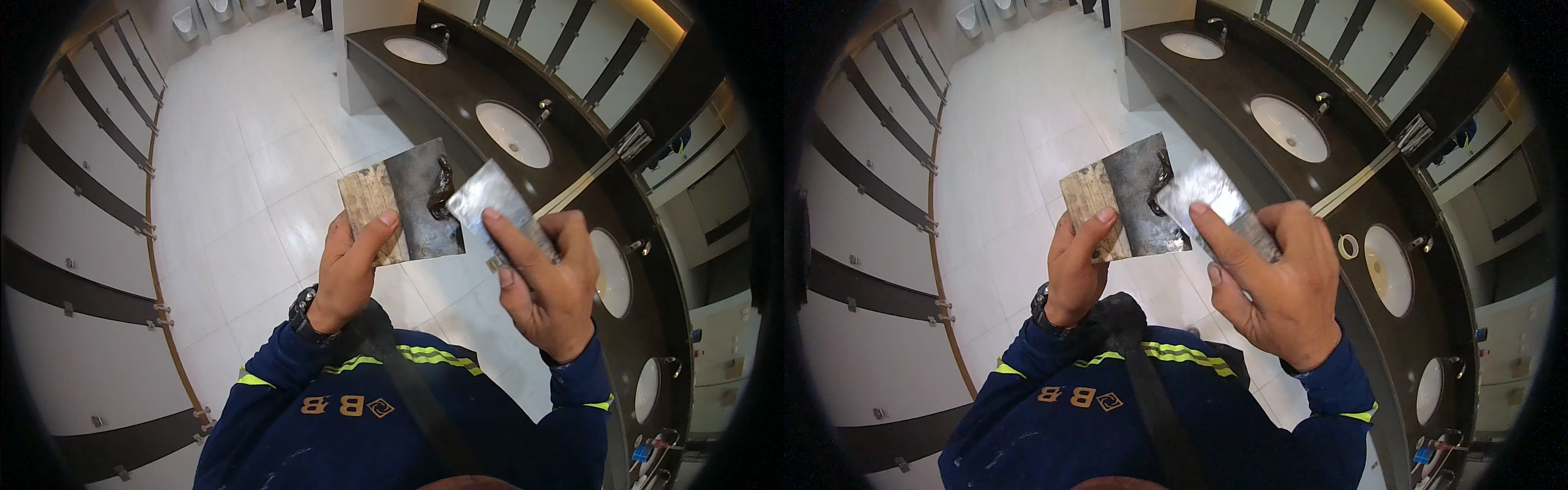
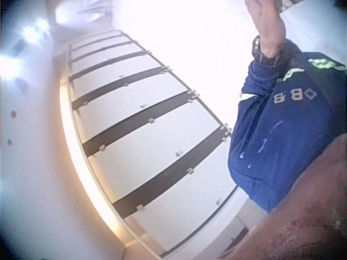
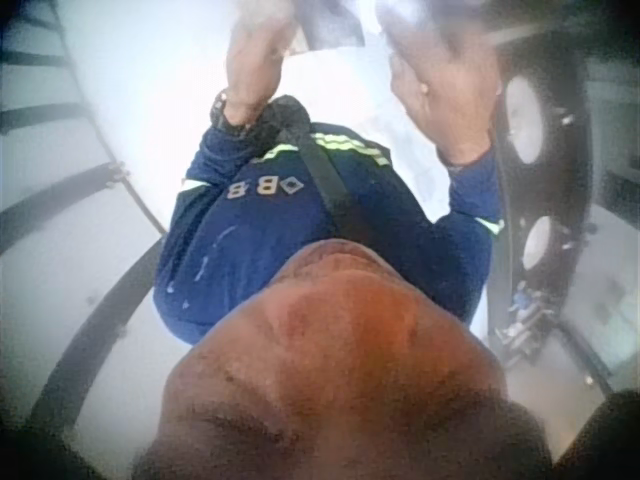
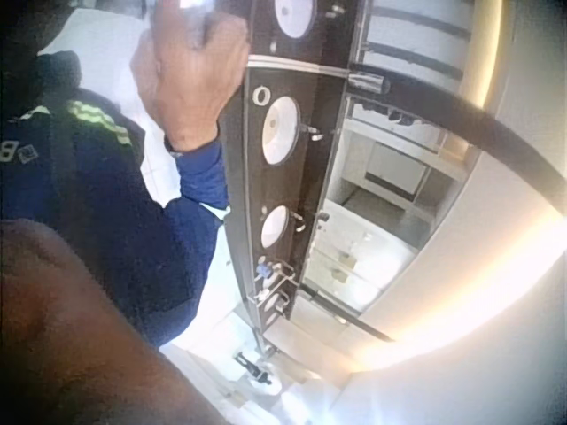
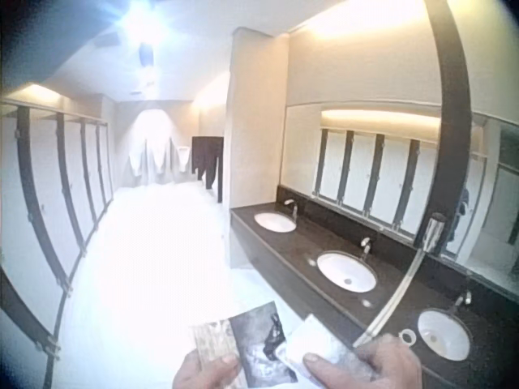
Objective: The person scoops a dark paste from a container onto a small trowel and spreads it along a taped seam on a bathroom countertop. They repeatedly smooth the paste into the seam using the trowel and a larger flat tool, working along the length of the joint between sinks.
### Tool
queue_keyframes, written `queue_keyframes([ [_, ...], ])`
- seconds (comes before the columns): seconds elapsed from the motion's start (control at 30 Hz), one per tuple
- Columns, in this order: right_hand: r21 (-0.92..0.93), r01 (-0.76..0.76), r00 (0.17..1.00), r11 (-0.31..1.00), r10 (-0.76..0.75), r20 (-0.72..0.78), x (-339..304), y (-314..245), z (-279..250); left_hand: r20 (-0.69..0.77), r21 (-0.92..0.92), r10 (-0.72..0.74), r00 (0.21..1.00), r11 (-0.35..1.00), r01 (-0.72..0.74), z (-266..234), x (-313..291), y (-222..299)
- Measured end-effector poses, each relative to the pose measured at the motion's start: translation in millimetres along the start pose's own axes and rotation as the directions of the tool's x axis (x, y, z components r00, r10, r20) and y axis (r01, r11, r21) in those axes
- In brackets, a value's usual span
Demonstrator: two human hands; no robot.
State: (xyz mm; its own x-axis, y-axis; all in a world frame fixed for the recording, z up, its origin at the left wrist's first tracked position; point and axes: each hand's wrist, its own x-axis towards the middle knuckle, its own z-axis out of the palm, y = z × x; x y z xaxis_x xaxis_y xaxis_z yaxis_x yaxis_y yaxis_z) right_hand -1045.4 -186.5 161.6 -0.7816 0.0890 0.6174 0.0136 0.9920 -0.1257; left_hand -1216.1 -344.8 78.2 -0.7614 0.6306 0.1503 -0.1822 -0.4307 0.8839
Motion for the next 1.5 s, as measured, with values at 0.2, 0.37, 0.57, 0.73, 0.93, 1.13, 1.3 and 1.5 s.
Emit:
queue_keyframes([
  [0.2,0.026,0.075,0.996,0.997,-0.076,0.047,14,2,9,0.018,0.107,0.044,0.999,0.993,-0.046,-2,-4,-2],
  [0.37,0.042,0.105,0.994,0.994,-0.103,-0.033,13,1,14,0.038,0.109,0.039,0.999,0.993,-0.043,-5,-4,2],
  [0.57,0.158,0.041,0.998,0.987,-0.048,0.047,13,3,21,0.087,-0.006,-0.042,0.995,0.999,0.043,-12,-6,-1],
  [0.73,0.681,-0.008,0.985,0.732,0.124,-0.122,-11,27,76,0.243,-0.448,-0.134,0.961,0.863,0.233,10,0,-1],
  [0.93,0.8,0.021,0.974,0.6,0.169,-0.153,-20,40,120,0.307,-0.443,-0.116,0.945,0.861,0.25,15,2,-3],
  [1.13,0.601,-0.028,0.994,0.799,0.085,-0.067,-9,56,106,0.233,-0.391,-0.127,0.964,0.895,0.213,11,1,-10],
  [1.3,0.726,-0.474,0.782,0.498,0.617,0.088,-21,65,102,0.046,-0.1,0.083,0.995,0.992,-0.078,-4,-9,-13],
  [1.5,0.879,-0.413,0.808,0.237,0.541,0.234,-21,22,67,-0.005,0.188,0.426,0.905,0.889,-0.418,4,1,-2],
])
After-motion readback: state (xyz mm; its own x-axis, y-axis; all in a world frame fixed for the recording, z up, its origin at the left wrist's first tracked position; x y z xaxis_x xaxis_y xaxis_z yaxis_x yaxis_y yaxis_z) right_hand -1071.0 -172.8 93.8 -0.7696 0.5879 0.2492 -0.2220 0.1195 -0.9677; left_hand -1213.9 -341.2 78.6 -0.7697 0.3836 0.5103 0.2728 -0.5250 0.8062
